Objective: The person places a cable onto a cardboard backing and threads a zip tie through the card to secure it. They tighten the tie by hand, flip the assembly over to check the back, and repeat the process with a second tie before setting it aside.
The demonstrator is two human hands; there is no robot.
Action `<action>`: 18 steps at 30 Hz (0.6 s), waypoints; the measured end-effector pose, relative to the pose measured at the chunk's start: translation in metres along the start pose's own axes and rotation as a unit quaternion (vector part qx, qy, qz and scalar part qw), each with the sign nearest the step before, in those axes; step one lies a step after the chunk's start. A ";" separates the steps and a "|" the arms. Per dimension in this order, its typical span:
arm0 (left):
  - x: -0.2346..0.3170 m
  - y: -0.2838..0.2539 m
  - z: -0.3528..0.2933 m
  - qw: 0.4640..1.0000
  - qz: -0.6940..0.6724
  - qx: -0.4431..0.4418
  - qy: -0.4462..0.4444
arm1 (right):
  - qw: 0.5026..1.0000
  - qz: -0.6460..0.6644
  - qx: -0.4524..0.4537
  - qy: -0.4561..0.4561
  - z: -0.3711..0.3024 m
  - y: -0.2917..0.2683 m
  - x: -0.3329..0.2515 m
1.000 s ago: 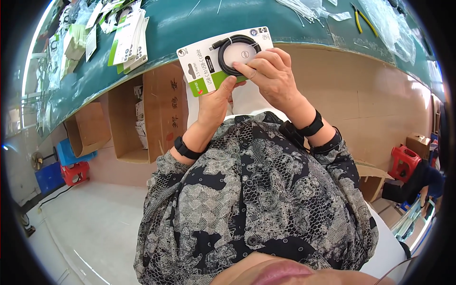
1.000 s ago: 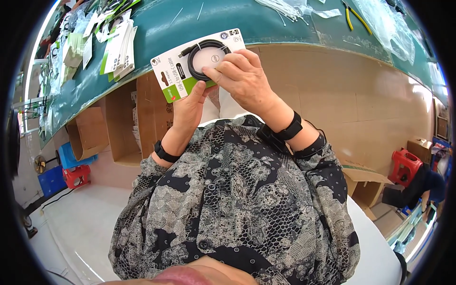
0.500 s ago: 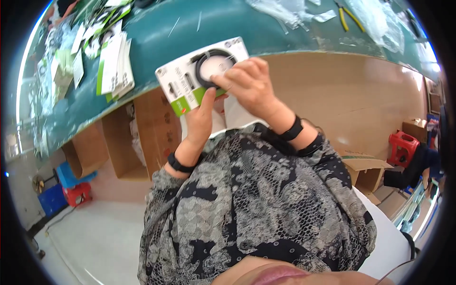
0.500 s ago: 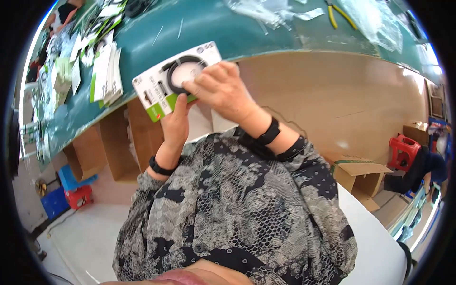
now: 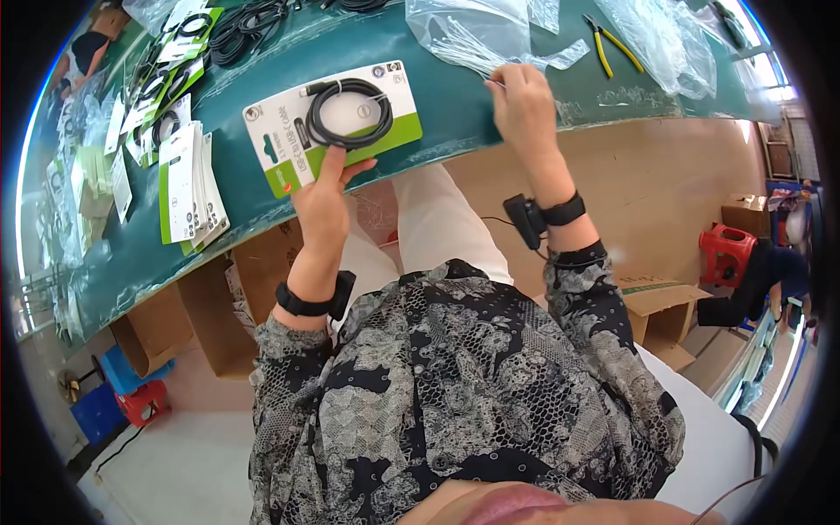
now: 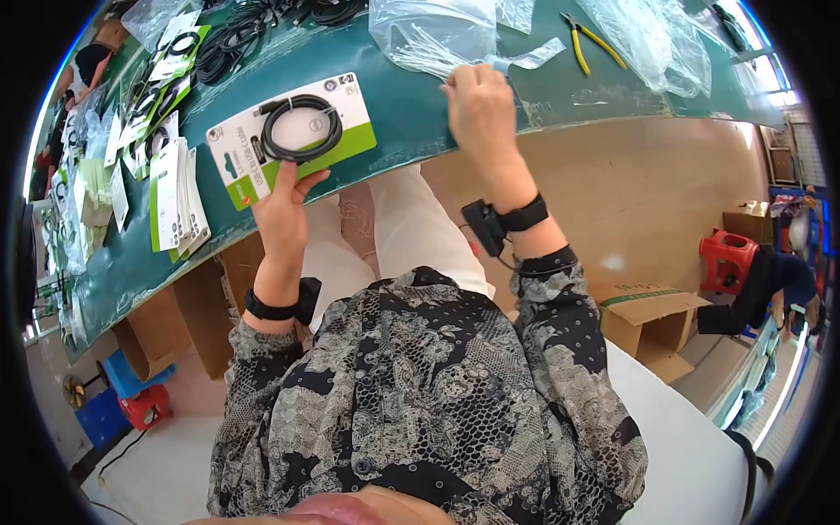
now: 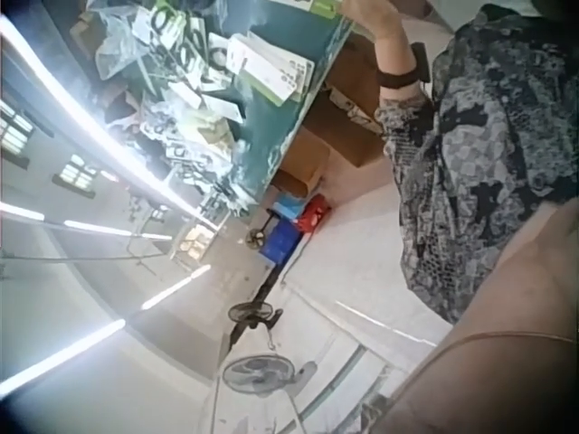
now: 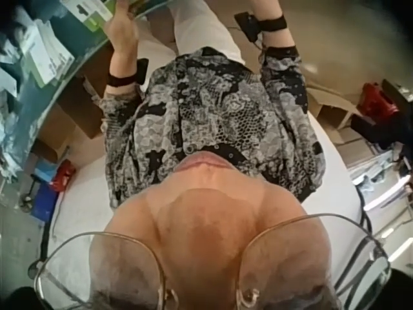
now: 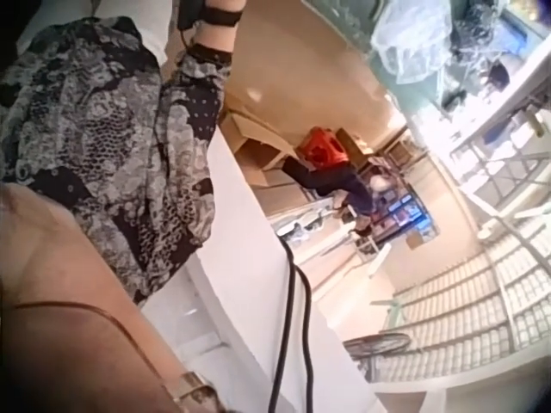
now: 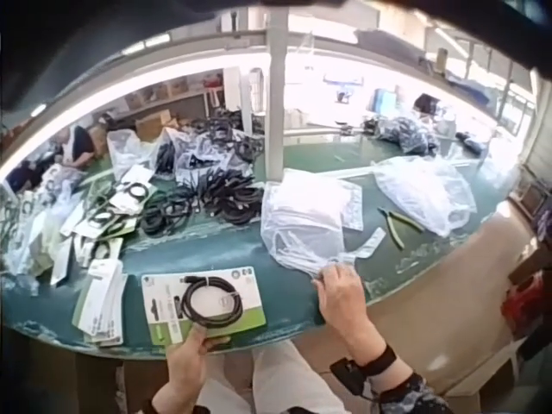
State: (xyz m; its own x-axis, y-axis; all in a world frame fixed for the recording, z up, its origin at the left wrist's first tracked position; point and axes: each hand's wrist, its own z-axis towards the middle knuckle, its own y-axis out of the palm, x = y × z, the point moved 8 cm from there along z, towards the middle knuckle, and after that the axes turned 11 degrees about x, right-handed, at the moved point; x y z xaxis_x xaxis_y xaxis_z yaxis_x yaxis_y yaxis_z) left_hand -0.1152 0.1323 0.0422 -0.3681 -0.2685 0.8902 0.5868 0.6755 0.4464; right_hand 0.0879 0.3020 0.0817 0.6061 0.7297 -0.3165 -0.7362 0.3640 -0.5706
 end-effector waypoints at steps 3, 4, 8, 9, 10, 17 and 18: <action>-0.004 0.002 0.014 1.000 -0.016 0.014 -0.009 | 0.992 -0.094 -0.086 0.029 -0.008 0.017 0.019; -0.007 0.006 0.016 0.999 -0.031 0.021 -0.012 | 0.992 -0.085 -0.088 0.026 -0.009 0.019 0.020; -0.016 0.002 0.025 0.998 -0.035 0.030 -0.031 | 0.990 -0.110 -0.087 0.017 -0.012 0.023 0.029; -0.018 0.001 0.025 0.998 -0.031 0.026 -0.042 | 0.990 -0.100 -0.104 0.006 -0.012 0.025 0.031; -0.017 -0.001 0.025 0.998 -0.031 0.027 -0.040 | 0.988 -0.090 -0.122 -0.005 -0.012 0.026 0.032; -0.037 -0.010 0.015 0.971 -0.146 0.049 -0.184 | 0.977 0.041 -0.206 0.043 -0.014 -0.025 -0.001; -0.036 -0.011 0.014 0.971 -0.147 0.050 -0.183 | 0.975 0.077 -0.195 0.068 -0.016 -0.032 -0.009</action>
State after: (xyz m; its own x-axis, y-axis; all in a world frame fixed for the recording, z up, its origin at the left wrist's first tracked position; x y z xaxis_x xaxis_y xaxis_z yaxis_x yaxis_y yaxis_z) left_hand -0.1182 0.1447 0.0038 -0.7519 -0.2101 0.6249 0.3504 0.6755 0.6488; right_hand 0.1109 0.2748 0.0905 0.5511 0.6648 -0.5043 -0.6678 -0.0109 -0.7442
